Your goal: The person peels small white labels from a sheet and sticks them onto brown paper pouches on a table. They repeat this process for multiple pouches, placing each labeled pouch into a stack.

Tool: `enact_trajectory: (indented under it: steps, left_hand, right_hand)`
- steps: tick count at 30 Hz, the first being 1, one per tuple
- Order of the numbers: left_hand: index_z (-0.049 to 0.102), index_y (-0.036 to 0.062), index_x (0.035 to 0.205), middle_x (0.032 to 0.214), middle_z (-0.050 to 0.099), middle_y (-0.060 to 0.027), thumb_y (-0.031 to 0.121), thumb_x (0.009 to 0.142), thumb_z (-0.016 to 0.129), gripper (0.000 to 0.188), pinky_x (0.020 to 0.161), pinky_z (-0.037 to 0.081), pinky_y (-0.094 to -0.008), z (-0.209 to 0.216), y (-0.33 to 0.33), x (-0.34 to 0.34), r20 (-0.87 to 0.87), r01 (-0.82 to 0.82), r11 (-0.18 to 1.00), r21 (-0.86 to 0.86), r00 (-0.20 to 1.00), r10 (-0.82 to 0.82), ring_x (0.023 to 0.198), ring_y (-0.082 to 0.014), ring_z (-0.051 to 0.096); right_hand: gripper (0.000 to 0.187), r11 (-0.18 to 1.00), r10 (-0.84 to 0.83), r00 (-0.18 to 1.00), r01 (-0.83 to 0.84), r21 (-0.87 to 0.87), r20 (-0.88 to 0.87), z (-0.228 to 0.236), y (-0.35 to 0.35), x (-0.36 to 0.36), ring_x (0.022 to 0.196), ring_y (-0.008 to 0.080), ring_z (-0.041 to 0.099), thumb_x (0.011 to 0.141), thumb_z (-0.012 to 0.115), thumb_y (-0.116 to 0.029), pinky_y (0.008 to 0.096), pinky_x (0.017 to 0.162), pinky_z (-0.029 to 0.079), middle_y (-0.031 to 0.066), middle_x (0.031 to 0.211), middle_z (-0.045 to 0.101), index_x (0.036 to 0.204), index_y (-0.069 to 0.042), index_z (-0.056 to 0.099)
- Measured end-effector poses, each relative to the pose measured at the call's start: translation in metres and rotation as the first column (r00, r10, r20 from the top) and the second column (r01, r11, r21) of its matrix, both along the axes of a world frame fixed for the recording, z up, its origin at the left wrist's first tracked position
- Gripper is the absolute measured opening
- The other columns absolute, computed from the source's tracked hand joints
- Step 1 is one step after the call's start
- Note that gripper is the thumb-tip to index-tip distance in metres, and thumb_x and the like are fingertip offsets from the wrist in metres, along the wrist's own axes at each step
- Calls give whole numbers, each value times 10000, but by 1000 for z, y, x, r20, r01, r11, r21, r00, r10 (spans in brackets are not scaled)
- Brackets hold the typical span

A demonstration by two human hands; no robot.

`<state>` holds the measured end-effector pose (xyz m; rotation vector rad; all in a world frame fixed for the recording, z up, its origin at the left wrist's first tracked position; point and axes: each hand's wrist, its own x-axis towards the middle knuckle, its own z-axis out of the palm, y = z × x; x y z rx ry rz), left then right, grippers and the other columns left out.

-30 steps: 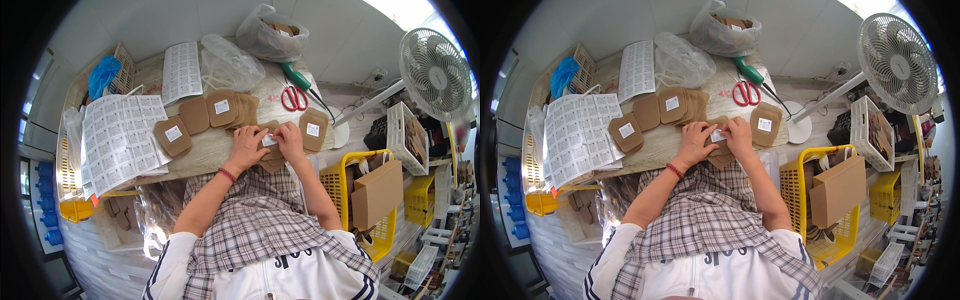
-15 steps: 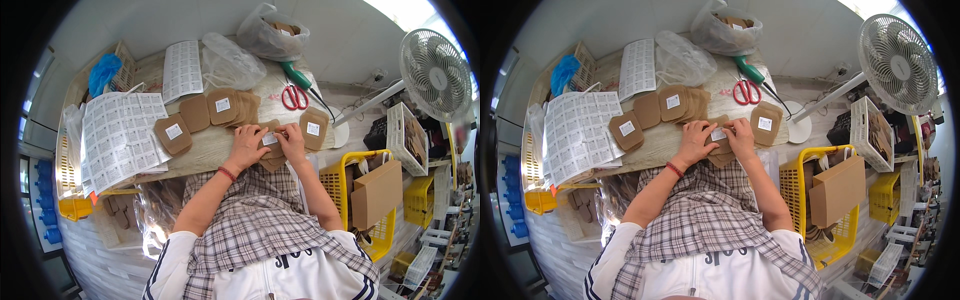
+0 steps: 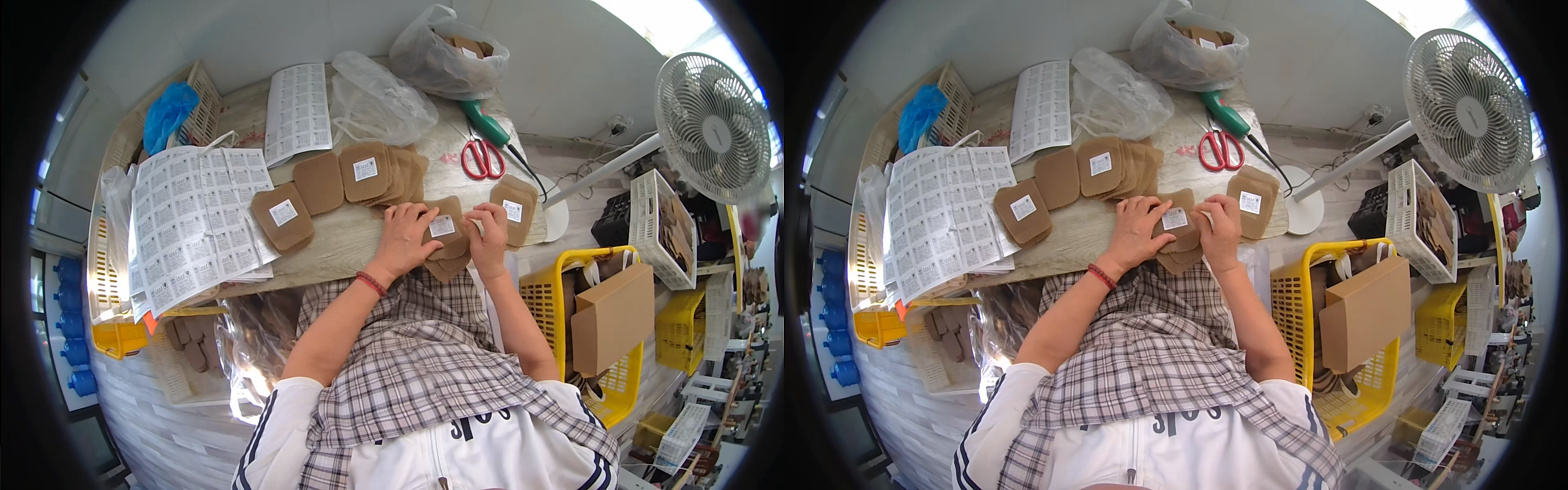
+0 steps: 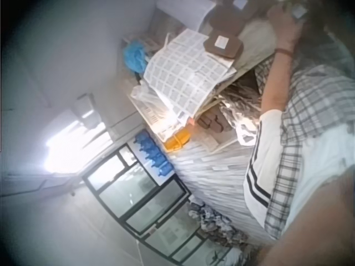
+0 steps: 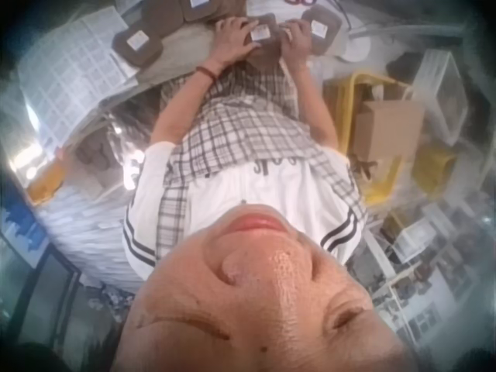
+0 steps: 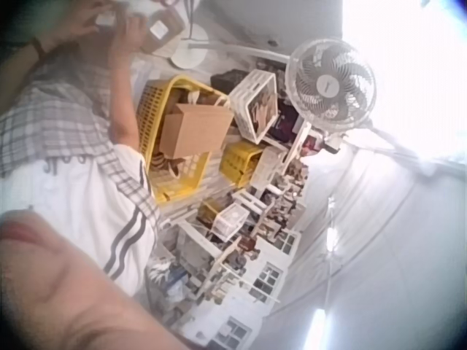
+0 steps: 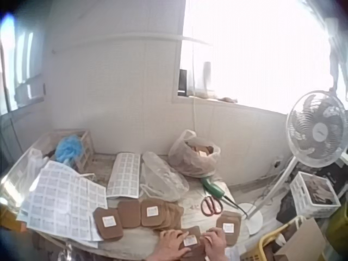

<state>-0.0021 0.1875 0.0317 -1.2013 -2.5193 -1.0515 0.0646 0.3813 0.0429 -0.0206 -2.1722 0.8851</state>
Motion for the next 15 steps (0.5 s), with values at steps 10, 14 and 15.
enact_trajectory:
  steps: [10,14,15]
  left_hand:
    - [642,110,1336,1229,593,-68,336,760,834,648,1079,342,-455,0,1,1,3,1,1000,5,1000,-1,1219,-286,511]
    - [637,91,1333,1258,597,-76,327,774,826,636,1093,342,-455,1,0,1,-3,-4,1000,-25,1000,4,1237,-289,513]
    - [635,84,1333,1267,598,-79,322,782,822,628,1099,343,-455,1,0,1,-12,-9,999,-34,1000,9,1244,-291,516]
  right_hand:
    - [93,962,105,994,-112,249,40,-13,-3,-5,913,311,597,819,739,-40,406,817,483,95,970,621,874,-83,678]
    - [61,992,112,993,-109,60,-45,0,-11,13,897,258,582,910,700,-59,362,828,476,68,952,610,926,-73,643]
    - [59,994,100,992,-102,-25,-71,1,-11,15,891,231,579,940,691,-70,343,828,474,55,952,608,944,-66,632]
